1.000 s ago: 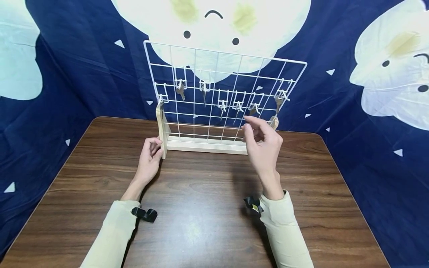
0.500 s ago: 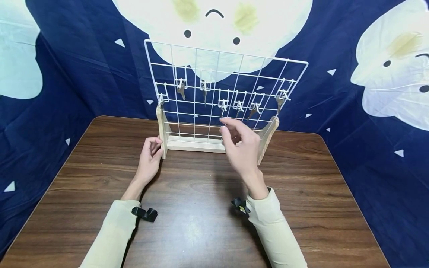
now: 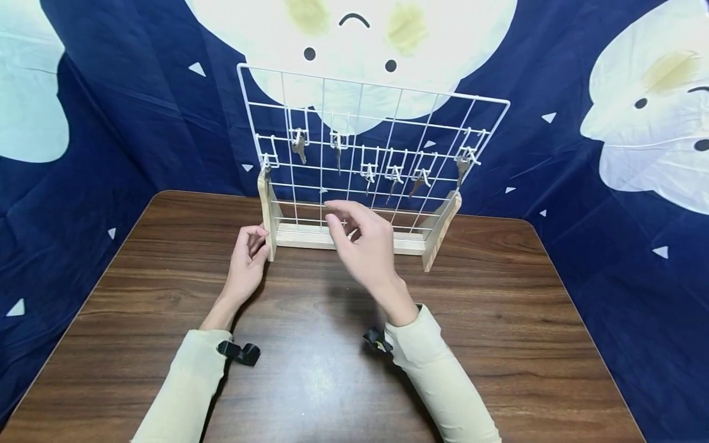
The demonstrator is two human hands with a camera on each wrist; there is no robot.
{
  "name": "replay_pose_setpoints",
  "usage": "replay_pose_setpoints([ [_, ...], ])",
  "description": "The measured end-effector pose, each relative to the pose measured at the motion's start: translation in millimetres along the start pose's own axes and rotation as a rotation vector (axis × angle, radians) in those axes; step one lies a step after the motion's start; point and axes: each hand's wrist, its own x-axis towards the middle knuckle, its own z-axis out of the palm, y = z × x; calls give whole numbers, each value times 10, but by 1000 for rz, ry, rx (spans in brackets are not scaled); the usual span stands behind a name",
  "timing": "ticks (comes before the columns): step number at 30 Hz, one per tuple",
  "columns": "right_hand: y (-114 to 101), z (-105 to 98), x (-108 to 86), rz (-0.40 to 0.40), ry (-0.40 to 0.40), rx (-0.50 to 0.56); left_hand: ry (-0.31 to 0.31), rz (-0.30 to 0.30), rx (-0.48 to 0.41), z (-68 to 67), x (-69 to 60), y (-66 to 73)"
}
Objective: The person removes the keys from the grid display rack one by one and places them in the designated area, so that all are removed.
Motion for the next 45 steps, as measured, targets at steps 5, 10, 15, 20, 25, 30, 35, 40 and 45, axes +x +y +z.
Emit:
replay_pose_setpoints([
  [5, 4, 124, 84, 6, -19, 28, 2, 4, -10, -1, 9, 1],
  [10, 27, 249, 184, 11, -34, 71, 13, -2, -10, 1, 11, -5],
  [15, 55, 369, 239, 45, -46, 91, 4, -7, -12, 1, 7, -6],
  [20, 20, 447, 296, 93, -69, 95, 3, -12, -8, 0, 3, 0],
  [25, -32, 514, 383, 160, -98, 91, 1, -19, -6, 7, 2, 9],
  [30, -48, 612, 471, 202, -109, 106, -1, -22, 1, -2, 1, 10],
  [35, -39, 699, 517, 240, -107, 98, 1, -23, -4, 1, -9, 8],
  [40, -32, 763, 553, 281, -106, 132, 10, -22, -16, 3, 0, 8],
  [45, -21, 825, 578, 302, -102, 180, 10, -21, -14, 5, 9, 6],
])
